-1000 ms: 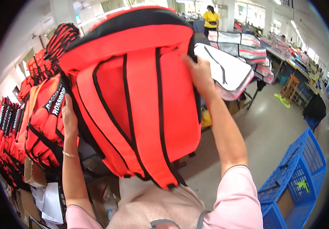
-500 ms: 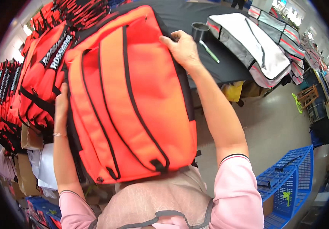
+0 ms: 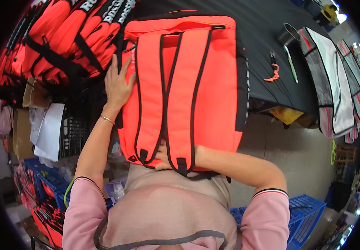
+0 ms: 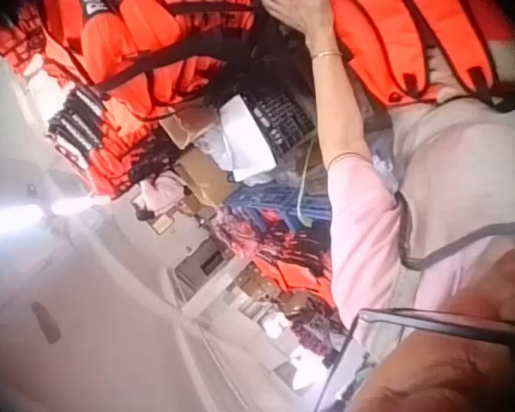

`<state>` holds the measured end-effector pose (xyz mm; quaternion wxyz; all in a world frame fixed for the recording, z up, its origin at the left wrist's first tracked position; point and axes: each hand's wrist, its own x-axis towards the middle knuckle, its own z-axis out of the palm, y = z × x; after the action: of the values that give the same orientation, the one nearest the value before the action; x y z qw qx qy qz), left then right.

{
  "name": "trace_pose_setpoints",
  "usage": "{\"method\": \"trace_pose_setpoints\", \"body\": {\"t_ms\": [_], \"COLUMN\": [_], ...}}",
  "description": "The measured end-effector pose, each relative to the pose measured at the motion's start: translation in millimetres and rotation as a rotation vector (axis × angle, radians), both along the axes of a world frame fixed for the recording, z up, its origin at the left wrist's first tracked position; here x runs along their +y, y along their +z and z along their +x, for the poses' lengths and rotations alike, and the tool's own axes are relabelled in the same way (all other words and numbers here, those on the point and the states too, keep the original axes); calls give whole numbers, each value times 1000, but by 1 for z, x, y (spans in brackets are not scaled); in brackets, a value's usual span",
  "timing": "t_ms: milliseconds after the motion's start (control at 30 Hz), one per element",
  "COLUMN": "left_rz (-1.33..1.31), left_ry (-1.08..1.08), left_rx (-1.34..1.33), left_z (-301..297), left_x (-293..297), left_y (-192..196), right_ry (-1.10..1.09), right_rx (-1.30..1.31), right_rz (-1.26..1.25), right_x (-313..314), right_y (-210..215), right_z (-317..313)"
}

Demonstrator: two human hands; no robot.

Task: Inspecting, trimming loose threads from, and cleaning backpacks in a manufacturing facility.

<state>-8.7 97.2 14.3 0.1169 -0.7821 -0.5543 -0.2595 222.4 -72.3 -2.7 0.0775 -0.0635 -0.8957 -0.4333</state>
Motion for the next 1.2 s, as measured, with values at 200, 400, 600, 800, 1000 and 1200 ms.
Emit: {"method": "trace_pose_setpoints", "body": {"t_ms": [200,400,600,800,1000,1200], "left_rz": [-30,-508,-724,-657,-605,-23], "left_ry": [28,-507,-771,-622,-498,-594], "left_rx": [73,278,-210,-212,-545,-528], "left_z": [-9,-3,-36,-44,-36,3], "left_x": [-14,-117,-212,-220,-197,-105], "left_y": [1,15,-5,0,11,93], "right_ry": [-382,-654,-185,-725,-1169,-693], "right_rx": [396,791,-288,-297,740,1390], "right_rz": [-1495,-893,-808,-938,-508,-525], "right_x": [43,119,-16,7,14,57], "right_y": [19,16,3,77,113,190], "right_z": [32,75,40,121,227,153]}}
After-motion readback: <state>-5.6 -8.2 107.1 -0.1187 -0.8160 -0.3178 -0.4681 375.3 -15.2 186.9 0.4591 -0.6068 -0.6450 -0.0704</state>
